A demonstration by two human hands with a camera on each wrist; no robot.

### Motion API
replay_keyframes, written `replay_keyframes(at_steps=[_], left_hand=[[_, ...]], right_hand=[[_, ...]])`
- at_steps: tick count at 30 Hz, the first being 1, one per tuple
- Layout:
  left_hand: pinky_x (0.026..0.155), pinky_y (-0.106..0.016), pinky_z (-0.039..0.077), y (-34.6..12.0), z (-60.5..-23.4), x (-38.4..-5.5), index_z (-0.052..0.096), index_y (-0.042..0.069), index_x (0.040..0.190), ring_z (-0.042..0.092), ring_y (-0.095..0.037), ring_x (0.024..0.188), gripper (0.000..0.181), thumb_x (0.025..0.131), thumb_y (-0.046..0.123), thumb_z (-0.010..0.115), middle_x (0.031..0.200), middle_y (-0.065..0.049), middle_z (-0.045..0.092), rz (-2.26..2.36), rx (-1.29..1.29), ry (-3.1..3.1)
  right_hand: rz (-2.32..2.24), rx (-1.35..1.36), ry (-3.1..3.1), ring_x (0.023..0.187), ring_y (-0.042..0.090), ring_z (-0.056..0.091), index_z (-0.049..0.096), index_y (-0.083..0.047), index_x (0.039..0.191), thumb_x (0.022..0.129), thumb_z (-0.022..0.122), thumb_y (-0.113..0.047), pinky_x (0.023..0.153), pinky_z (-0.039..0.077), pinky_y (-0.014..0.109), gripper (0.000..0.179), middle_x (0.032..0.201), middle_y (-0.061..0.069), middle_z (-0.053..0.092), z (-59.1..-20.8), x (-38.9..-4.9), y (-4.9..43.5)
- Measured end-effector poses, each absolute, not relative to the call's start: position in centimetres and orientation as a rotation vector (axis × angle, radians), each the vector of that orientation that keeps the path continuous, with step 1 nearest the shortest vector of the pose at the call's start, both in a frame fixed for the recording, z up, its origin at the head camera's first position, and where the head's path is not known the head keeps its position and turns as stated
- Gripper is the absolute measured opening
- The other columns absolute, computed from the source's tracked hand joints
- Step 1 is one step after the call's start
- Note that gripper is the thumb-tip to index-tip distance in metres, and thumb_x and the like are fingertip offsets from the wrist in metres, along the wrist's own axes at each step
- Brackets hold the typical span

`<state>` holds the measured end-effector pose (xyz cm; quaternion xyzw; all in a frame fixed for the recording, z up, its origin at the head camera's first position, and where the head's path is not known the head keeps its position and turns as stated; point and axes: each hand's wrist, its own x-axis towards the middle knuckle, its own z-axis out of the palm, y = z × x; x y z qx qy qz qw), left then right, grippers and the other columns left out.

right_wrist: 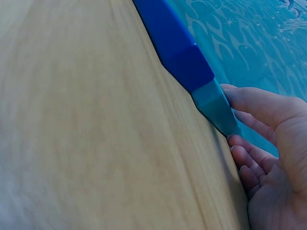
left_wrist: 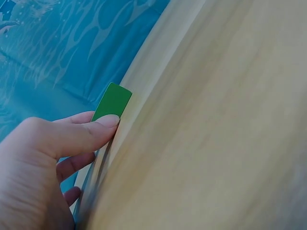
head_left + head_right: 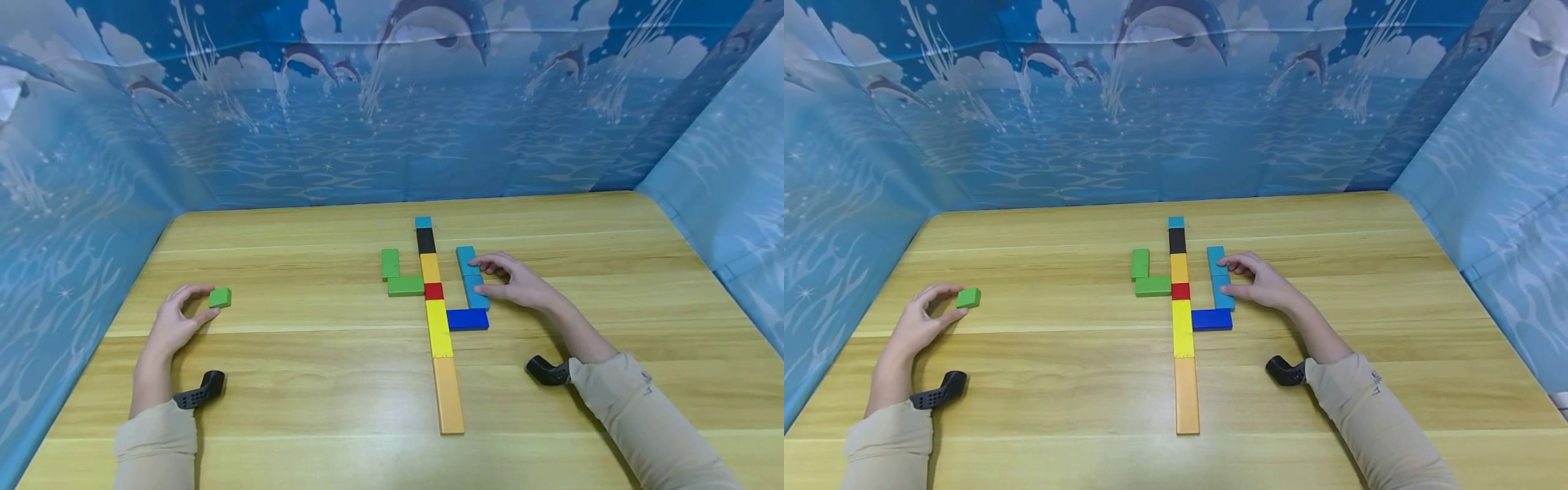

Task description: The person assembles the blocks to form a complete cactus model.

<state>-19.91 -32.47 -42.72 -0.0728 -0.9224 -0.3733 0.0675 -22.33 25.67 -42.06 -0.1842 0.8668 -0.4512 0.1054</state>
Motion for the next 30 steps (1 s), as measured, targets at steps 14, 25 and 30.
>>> replay_keyframes(at_steps=[14, 25, 30], left_hand=[[0.098, -0.051, 0.026, -31.6, -42.5, -20.0, 0.051, -0.006, 0.119, 0.042, -0.015, 0.107, 0.045, 0.085, 0.019, 0.065, 0.110, -0.006, 0.052, -1.242, -0.110, -2.734], [0.094, -0.054, 0.030, -24.8, -41.0, -23.3, 0.051, -0.010, 0.118, 0.045, -0.034, 0.102, 0.040, 0.084, 0.007, 0.065, 0.106, -0.020, 0.053, -1.433, -0.239, -2.576], [0.097, -0.049, 0.031, -21.3, -42.3, -26.2, 0.051, -0.005, 0.119, 0.046, -0.033, 0.105, 0.042, 0.083, 0.010, 0.066, 0.111, -0.021, 0.051, -1.489, -0.323, -2.578]], right_hand=[[-1.329, -0.546, 2.557, 0.102, 0.024, 0.040, 0.049, -0.006, 0.127, 0.084, 0.066, -0.019, 0.087, 0.033, 0.039, 0.048, 0.116, 0.012, 0.046, -42.4, -22.5, 25.8], [-1.333, -0.583, 2.570, 0.100, 0.024, 0.041, 0.050, -0.004, 0.126, 0.084, 0.066, -0.017, 0.085, 0.034, 0.034, 0.047, 0.114, 0.013, 0.047, -42.6, -22.6, 26.0], [-1.335, -0.592, 2.570, 0.099, 0.024, 0.041, 0.050, -0.004, 0.125, 0.083, 0.067, -0.016, 0.084, 0.035, 0.034, 0.047, 0.112, 0.013, 0.048, -42.6, -22.6, 26.0]])
